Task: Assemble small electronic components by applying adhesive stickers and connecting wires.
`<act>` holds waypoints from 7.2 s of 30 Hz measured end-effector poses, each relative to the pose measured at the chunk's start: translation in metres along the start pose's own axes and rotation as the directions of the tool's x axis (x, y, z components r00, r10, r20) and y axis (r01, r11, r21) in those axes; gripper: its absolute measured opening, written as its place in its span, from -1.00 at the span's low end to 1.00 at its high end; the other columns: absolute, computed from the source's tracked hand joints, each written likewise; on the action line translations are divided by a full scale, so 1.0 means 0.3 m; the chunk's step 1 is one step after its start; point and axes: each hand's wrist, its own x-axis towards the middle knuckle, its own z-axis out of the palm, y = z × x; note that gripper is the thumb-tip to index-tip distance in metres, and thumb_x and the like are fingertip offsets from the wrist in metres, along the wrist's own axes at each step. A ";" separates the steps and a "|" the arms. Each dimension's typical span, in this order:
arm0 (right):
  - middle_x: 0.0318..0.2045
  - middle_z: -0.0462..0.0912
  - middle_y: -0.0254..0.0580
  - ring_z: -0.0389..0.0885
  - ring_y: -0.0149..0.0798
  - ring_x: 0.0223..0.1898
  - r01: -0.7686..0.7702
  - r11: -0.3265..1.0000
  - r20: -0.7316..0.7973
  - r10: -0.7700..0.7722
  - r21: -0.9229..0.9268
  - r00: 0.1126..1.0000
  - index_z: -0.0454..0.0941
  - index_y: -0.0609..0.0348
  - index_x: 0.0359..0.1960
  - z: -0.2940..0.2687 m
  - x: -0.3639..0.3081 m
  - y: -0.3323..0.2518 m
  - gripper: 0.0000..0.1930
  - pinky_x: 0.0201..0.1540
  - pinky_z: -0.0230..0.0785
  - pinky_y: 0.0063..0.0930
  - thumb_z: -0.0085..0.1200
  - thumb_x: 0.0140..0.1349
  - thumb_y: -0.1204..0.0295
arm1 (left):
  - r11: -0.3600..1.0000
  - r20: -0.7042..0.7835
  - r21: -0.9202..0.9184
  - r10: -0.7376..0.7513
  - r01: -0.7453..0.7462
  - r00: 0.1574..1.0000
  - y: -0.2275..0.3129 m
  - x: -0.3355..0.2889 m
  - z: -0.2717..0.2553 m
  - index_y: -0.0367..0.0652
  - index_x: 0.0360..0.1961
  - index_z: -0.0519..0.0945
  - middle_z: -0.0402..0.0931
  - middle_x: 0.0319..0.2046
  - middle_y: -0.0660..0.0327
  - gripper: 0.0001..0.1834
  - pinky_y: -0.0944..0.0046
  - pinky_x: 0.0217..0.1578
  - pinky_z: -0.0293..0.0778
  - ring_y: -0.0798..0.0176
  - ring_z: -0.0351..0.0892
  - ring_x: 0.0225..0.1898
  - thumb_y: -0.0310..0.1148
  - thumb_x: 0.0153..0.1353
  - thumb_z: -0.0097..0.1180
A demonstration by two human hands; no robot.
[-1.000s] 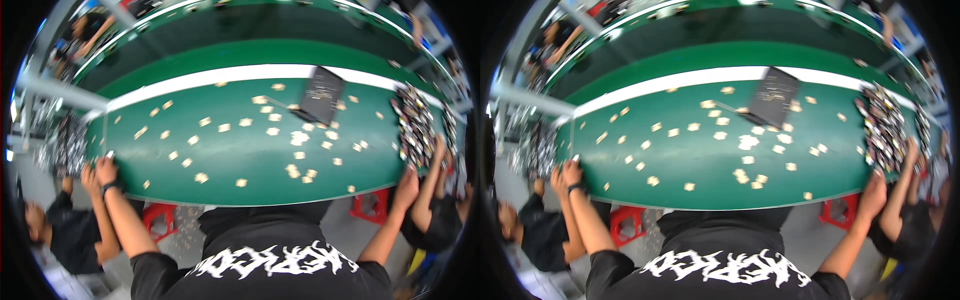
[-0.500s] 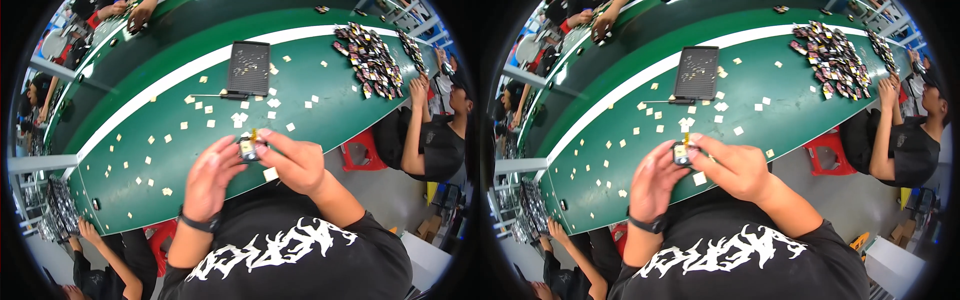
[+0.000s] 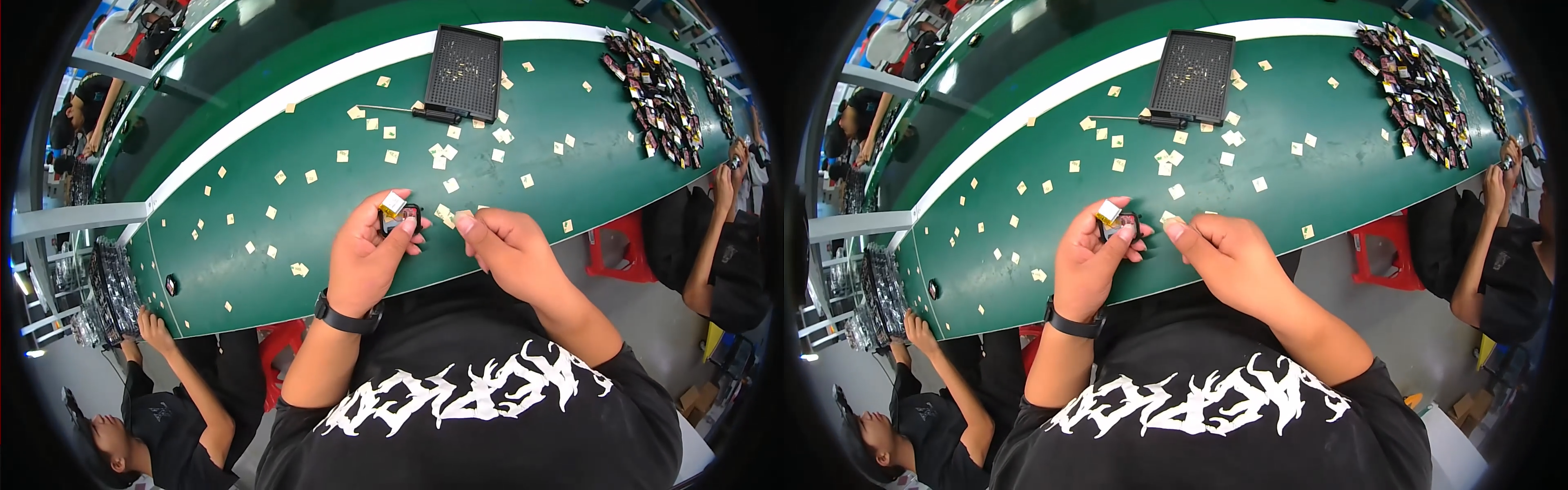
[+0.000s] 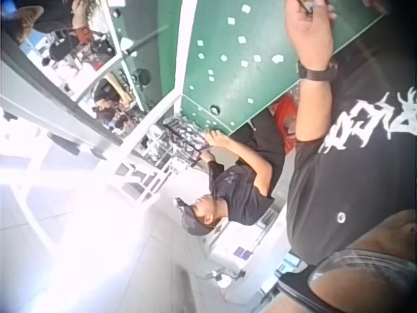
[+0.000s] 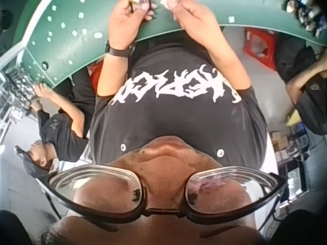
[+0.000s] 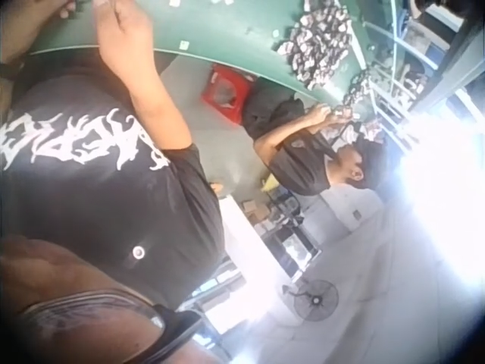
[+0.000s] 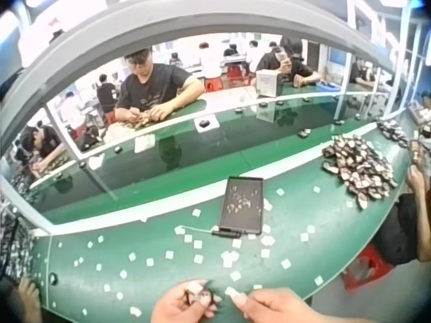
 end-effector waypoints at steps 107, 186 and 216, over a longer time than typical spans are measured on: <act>-0.48 0.68 -0.27 0.53 -0.51 -0.51 0.325 0.945 0.067 -0.322 -0.032 0.944 0.68 0.27 -0.19 0.037 -0.009 0.014 -0.88 -0.44 0.36 -0.55 0.29 0.27 0.54 | 0.944 0.106 0.328 -0.076 0.037 0.991 0.089 -0.114 0.035 -0.25 0.10 0.40 0.56 -0.41 0.22 -0.74 0.29 -0.38 0.44 0.38 0.50 -0.44 -0.50 0.43 -0.11; -0.45 0.60 -0.26 0.47 -0.39 -0.55 0.589 0.750 0.081 -0.595 -0.301 0.800 0.66 0.23 -0.26 0.043 -0.067 -0.005 -0.78 -0.51 0.30 -0.54 0.44 0.11 0.49 | 0.791 0.309 0.498 0.221 -0.355 0.925 0.168 -0.178 -0.015 -0.35 0.31 0.50 0.64 -0.29 0.05 -0.33 0.29 -0.38 0.45 0.20 0.54 -0.46 -0.67 0.07 -0.02; -0.32 0.45 -0.25 0.58 -0.24 -0.35 0.750 0.439 0.462 -0.598 -0.495 0.655 0.57 0.16 -0.22 0.173 0.033 -0.028 -0.84 -0.42 0.49 -0.37 0.19 0.21 0.39 | 0.945 0.124 0.321 -0.108 0.063 0.986 0.113 -0.212 -0.228 -0.38 0.30 0.46 0.67 -0.18 0.01 -0.45 0.29 -0.27 0.62 0.25 0.69 -0.37 -0.70 0.25 -0.03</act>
